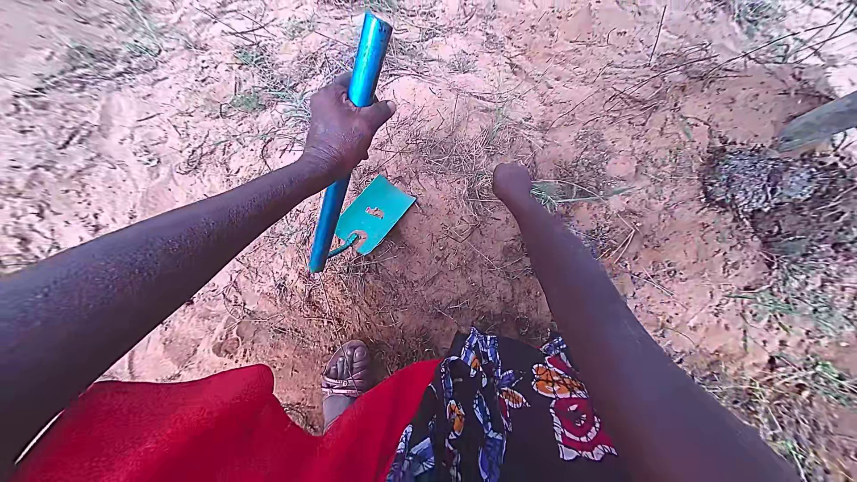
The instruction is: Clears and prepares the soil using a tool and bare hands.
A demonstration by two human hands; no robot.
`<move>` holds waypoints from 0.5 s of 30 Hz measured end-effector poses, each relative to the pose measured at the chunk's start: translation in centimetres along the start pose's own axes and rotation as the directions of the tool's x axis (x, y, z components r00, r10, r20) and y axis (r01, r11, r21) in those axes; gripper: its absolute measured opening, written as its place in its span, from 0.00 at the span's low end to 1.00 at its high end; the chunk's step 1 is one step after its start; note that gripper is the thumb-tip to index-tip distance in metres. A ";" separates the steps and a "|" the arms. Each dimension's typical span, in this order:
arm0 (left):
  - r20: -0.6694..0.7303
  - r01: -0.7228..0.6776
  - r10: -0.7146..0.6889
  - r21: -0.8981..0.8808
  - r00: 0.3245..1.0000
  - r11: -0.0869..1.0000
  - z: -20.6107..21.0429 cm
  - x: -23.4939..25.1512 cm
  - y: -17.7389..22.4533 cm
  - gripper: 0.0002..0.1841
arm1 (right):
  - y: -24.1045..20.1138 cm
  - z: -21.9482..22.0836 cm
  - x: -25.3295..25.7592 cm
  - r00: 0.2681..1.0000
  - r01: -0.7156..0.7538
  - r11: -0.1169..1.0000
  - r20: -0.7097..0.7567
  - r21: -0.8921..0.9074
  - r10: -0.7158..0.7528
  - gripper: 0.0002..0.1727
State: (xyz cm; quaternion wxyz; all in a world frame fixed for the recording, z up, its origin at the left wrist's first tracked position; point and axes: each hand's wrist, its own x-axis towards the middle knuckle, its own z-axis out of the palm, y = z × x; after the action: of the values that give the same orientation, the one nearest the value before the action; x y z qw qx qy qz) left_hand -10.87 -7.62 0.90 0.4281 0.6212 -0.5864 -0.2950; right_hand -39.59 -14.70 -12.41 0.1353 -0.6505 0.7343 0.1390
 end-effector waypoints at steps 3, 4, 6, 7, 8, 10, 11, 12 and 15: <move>0.011 0.000 -0.001 0.042 1.000 0.999 -0.2 -0.1 -0.2 0.12 | 0.4 1.2 -2.9 0.999 0.037 0.999 0.024 0.006 -0.037 0.15; 0.024 0.000 -0.001 0.044 1.000 0.999 0.0 -0.1 -0.1 0.13 | 1.3 1.5 -4.0 0.999 0.050 0.999 0.021 -0.007 -0.050 0.15; 0.045 -0.006 0.004 0.034 0.999 0.999 0.1 -0.2 0.2 0.13 | 3.1 2.0 -5.8 0.997 0.081 0.996 0.010 -0.032 -0.081 0.18; 0.049 -0.012 0.011 0.025 0.999 1.000 0.0 -0.4 0.3 0.12 | 4.0 2.0 -6.3 0.996 0.091 0.995 0.018 -0.037 -0.091 0.19; 0.052 -0.019 0.018 0.022 0.998 1.000 -0.1 -0.8 0.3 0.11 | 5.2 2.0 -6.9 0.994 0.101 0.994 0.038 -0.050 -0.100 0.21; 0.068 -0.016 0.015 0.024 0.998 1.000 -0.3 -1.4 0.3 0.11 | 7.5 1.3 -7.0 0.995 0.097 0.989 0.032 -0.112 -0.094 0.21; 0.073 -0.013 0.011 0.031 0.997 0.999 -0.4 -1.5 0.3 0.12 | 8.3 0.7 -6.7 0.995 0.095 0.985 0.002 -0.143 -0.096 0.21; 0.076 -0.011 0.009 0.035 0.997 0.999 -0.4 -1.4 0.3 0.12 | 8.8 0.1 -6.2 0.993 0.097 0.978 -0.053 -0.183 -0.108 0.18; 0.089 -0.031 0.027 0.042 0.996 0.999 0.1 -1.2 0.2 0.12 | 8.4 -1.0 -4.4 0.957 0.155 0.969 -0.214 -0.194 -0.197 0.16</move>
State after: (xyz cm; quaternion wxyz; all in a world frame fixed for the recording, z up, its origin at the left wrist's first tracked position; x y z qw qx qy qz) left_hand -11.26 -6.48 0.89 0.3925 0.6080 -0.6199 -0.3033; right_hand -47.43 -10.11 -9.55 0.0029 -0.7346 0.6690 0.1136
